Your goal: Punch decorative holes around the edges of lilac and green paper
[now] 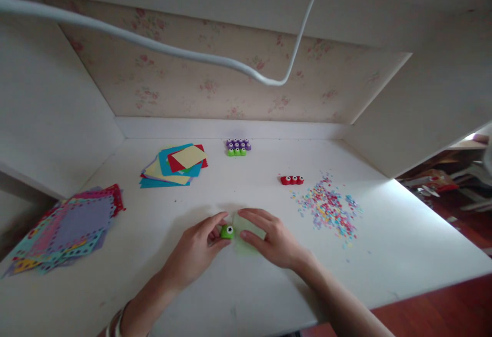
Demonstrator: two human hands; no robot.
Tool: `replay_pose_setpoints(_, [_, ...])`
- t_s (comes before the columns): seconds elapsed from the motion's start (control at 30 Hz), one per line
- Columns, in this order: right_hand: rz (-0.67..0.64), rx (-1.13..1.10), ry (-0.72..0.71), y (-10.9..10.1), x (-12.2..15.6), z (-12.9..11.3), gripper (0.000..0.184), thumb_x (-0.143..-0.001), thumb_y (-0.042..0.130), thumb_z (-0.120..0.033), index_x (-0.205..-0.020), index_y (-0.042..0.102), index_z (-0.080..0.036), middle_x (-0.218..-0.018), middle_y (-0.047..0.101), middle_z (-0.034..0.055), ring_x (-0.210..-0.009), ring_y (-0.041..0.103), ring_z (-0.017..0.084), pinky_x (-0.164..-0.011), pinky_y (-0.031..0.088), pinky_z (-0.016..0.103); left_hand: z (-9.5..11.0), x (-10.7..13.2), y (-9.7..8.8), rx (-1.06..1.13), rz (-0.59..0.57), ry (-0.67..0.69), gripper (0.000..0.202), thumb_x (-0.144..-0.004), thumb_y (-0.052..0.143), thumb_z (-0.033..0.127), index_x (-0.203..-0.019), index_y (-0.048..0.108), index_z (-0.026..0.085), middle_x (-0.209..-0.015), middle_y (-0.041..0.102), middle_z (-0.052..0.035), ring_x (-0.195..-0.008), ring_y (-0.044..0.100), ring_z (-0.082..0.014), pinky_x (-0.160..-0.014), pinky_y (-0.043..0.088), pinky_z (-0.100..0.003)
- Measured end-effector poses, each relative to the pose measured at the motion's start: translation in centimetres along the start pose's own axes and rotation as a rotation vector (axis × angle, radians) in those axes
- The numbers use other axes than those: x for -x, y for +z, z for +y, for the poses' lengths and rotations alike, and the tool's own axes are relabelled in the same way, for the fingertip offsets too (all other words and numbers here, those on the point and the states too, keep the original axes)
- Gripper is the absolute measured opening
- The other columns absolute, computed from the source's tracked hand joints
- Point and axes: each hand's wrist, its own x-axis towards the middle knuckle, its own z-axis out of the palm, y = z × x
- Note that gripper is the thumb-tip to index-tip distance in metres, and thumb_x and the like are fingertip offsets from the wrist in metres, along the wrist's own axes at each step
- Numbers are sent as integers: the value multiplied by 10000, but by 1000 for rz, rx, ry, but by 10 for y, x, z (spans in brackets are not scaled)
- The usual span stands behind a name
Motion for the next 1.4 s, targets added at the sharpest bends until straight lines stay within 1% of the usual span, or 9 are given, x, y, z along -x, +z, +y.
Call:
replay_pose_setpoints(0.17, [-2,-120,0,20,0,-21,276,-979,517,-264,-1216,659,-273,-1183,700,47,-1105,648,183,-972,538,338,10,1,5,25,19,60,432,-862,677,337,-1272,568,257,-836,726,18,-710,691,-147,-705,599,-250])
replay_pose_setpoints(0.33, [122,-200,126,12,7,-11,194,-921,617,-304,-1080,726,-279,-1047,745,35,-953,702,186,-854,588,325,11,1,6,28,4,67,359,-904,632,329,-1251,559,274,-939,716,-1,-754,691,-144,-741,596,-260])
replay_pose_setpoints(0.43, [223,-262,279,-12,12,5,189,-876,660,-353,-1021,738,-258,-985,757,43,-858,721,187,-765,610,320,11,2,6,-44,-30,102,230,-950,555,303,-1175,594,276,-1100,674,-22,-865,677,-146,-817,580,-279])
replay_pose_setpoints(0.53, [408,-284,421,-51,12,37,265,-824,693,-416,-1007,737,-228,-929,769,55,-836,729,204,-772,604,354,12,2,7,-142,-72,188,165,-962,520,256,-1063,650,256,-1099,665,-35,-1015,642,-187,-924,544,-338])
replay_pose_setpoints(0.67, [626,-21,635,-109,7,93,457,-791,680,-494,-1106,723,-166,-871,771,97,-787,718,231,-697,573,354,14,1,10,-219,-122,235,169,-955,517,223,-1025,670,239,-1074,665,-50,-1016,627,-209,-921,540,-374])
replay_pose_setpoints(0.8, [539,251,811,-142,-3,137,511,-761,664,-529,-1078,742,-136,-759,756,91,-715,701,234,-607,517,318,15,1,10,-244,-151,222,169,-958,508,220,-997,672,237,-1048,663,-47,-996,622,-213,-905,536,-386])
replay_pose_setpoints(1.03, [433,453,894,-152,-27,176,333,-736,677,-435,-939,782,-193,-826,766,79,-789,696,240,-686,489,314,12,-1,11,-222,-168,191,177,-968,497,213,-1000,670,237,-1048,651,-40,-995,612,-201,-902,528,-378])
replay_pose_setpoints(1.2, [319,585,924,-152,-34,175,260,-689,712,-403,-856,783,-218,-883,766,81,-850,693,277,-713,493,330,12,0,11,-222,-165,207,182,-973,487,207,-994,667,228,-1036,649,-42,-987,606,-201,-901,522,-385])
replay_pose_setpoints(1.4, [262,662,787,-142,-68,144,356,-853,549,-426,-1049,737,-196,-1025,743,108,-934,681,264,-792,495,339,11,1,12,-295,-153,222,196,-973,483,203,-1014,673,232,-1108,665,-42,-1053,596,-216,-939,492,-419])
